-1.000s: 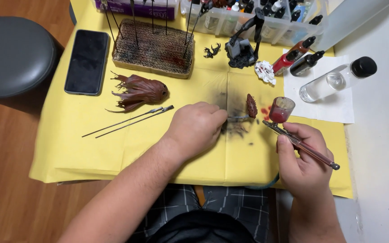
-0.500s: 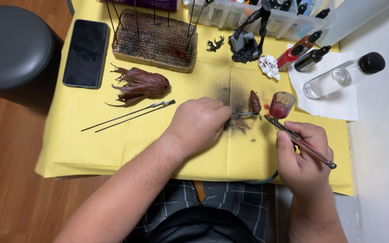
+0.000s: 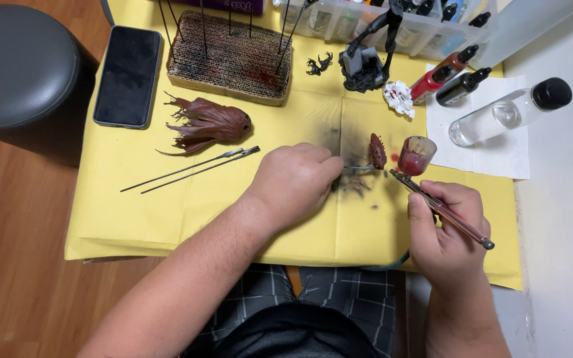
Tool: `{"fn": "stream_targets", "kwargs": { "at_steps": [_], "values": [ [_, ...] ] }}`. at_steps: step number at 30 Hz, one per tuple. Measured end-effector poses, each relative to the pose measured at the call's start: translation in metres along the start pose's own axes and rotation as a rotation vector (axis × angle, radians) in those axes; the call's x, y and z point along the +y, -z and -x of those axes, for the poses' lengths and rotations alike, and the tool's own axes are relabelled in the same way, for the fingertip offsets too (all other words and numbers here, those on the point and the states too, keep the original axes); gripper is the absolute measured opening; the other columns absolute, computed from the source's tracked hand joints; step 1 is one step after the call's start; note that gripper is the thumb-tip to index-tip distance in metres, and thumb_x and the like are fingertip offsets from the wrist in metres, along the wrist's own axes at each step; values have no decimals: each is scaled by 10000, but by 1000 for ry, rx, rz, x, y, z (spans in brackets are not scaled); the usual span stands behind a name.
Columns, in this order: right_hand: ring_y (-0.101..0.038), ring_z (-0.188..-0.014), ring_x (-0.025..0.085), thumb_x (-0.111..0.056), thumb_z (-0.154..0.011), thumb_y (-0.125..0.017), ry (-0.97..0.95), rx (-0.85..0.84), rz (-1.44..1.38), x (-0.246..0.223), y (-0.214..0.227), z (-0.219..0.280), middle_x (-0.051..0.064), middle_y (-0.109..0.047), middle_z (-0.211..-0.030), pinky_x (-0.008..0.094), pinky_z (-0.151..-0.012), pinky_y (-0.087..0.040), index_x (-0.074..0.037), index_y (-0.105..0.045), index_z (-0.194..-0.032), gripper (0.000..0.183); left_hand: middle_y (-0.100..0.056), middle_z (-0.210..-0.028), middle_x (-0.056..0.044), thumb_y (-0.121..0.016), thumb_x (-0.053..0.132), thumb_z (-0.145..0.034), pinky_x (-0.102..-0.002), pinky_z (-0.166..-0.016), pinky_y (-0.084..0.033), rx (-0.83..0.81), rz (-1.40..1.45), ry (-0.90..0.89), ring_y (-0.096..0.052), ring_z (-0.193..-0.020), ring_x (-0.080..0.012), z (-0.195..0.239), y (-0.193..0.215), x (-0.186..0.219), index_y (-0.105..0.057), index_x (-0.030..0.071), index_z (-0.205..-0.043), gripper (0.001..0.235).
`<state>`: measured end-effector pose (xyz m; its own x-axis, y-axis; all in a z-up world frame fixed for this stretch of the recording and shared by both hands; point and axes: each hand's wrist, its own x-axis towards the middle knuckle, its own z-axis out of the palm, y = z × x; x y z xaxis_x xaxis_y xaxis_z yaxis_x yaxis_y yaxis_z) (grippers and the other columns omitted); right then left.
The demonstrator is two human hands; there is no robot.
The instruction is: Using an airbrush to apply paint to a small model component at a workstation.
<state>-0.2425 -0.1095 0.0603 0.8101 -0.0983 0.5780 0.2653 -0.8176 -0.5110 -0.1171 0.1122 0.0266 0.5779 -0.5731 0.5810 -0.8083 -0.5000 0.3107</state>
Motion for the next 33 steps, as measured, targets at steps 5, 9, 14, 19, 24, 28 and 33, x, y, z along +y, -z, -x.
{"fn": "stream_targets", "kwargs": {
  "at_steps": [5, 9, 14, 19, 24, 28, 33],
  "values": [
    [-709, -980, 295, -15, -1008, -702, -19, -11, 37, 4, 1, 4, 199, -681, -1087, 355, -861, -574, 91, -639, -1162, 197, -589, -688, -30, -624, 124, -754, -485, -471, -438, -13, -6, 5, -609, -663, -329, 0, 1, 1, -581, 134, -760, 44],
    [-702, -958, 304, -2, -1010, -695, 6, 15, -4, 3, -1, 3, 226, -675, -1065, 360, -860, -566, 118, -607, -1169, 218, -576, -676, -26, -629, 117, -756, -474, -447, -422, -11, -12, -1, -593, -645, -317, 0, 0, 1, -583, 136, -753, 50],
    [-706, -985, 319, -9, -1008, -690, -7, 1, -7, 0, 0, 3, 235, -671, -1085, 373, -874, -573, 110, -596, -1180, 229, -582, -681, -26, -640, 120, -746, -472, -445, -427, -16, -29, -10, -596, -645, -319, 1, -1, 1, -579, 135, -750, 64],
    [-701, -827, 236, -7, -1030, -670, -98, 29, 60, -16, 7, 2, 185, -696, -979, 339, -839, -548, 97, -625, -1208, 211, -540, -688, -19, -676, 114, -731, -432, -461, -428, 76, -109, -73, -574, -629, -284, 0, 0, 2, -557, 154, -740, 126],
    [-696, -845, 249, 5, -1021, -648, -94, 17, 18, -21, 10, -6, 207, -692, -967, 341, -837, -552, 132, -626, -1237, 251, -500, -675, -12, -685, 83, -730, -403, -456, -409, 139, -159, -120, -542, -614, -252, -2, 3, 4, -523, 156, -731, 178],
    [-701, -815, 246, 3, -1016, -666, -80, 15, -23, -15, 7, -2, 200, -693, -930, 330, -796, -561, 115, -612, -1179, 205, -494, -671, -12, -690, 89, -749, -398, -463, -410, 135, -172, -123, -543, -612, -252, -1, 3, 4, -514, 153, -735, 188],
    [-624, -735, 244, 39, -989, -675, -31, 23, -61, -12, 5, -10, 178, -645, -841, 358, -706, -519, 123, -623, -1135, 176, -501, -671, 20, -644, 86, -801, -333, -489, -450, 187, -217, -127, -567, -630, -194, -1, 2, 5, -569, 180, -786, 121]
  ]
}}
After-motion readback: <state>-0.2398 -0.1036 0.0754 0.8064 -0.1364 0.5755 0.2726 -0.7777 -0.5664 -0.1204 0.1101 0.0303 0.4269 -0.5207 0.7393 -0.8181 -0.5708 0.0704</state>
